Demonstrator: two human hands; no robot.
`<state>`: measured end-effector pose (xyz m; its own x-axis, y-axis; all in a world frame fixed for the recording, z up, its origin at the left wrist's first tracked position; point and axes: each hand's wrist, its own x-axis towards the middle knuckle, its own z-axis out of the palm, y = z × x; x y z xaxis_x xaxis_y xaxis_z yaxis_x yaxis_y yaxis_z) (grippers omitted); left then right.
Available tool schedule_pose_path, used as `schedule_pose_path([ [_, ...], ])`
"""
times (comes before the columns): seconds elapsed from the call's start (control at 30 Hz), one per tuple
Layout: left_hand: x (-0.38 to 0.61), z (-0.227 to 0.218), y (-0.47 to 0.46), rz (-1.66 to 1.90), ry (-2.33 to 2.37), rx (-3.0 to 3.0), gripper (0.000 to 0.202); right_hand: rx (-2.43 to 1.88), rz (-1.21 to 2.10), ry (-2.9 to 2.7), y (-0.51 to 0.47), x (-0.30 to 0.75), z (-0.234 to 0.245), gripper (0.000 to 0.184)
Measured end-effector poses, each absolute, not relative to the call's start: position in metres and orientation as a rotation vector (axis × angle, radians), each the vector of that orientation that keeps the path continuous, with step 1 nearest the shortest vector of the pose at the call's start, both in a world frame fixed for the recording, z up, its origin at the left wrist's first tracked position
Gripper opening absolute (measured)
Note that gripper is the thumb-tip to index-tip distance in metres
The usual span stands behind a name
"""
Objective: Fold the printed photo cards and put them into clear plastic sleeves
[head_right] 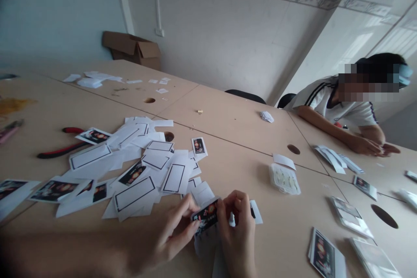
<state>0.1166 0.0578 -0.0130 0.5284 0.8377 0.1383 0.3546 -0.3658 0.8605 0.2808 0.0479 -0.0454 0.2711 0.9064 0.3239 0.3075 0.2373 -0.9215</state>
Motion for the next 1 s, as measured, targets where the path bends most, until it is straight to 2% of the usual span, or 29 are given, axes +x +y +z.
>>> schedule_pose_path([
  [0.27,0.114,-0.001,0.058,0.568,1.017,2.138,0.014,-1.357,0.579,-1.282,0.047,0.281,-0.051,0.02],
  [0.47,0.115,0.0,0.058,0.593,0.99,2.126,0.011,-1.378,0.576,-1.309,0.047,0.282,-0.052,0.029],
  [0.8,0.116,0.001,0.058,0.556,0.999,2.106,0.013,-1.362,0.625,-1.267,0.049,0.282,-0.052,0.014],
  [1.0,0.116,-0.002,0.058,0.507,0.986,2.093,0.014,-1.401,0.538,-1.334,0.047,0.284,-0.054,0.033],
])
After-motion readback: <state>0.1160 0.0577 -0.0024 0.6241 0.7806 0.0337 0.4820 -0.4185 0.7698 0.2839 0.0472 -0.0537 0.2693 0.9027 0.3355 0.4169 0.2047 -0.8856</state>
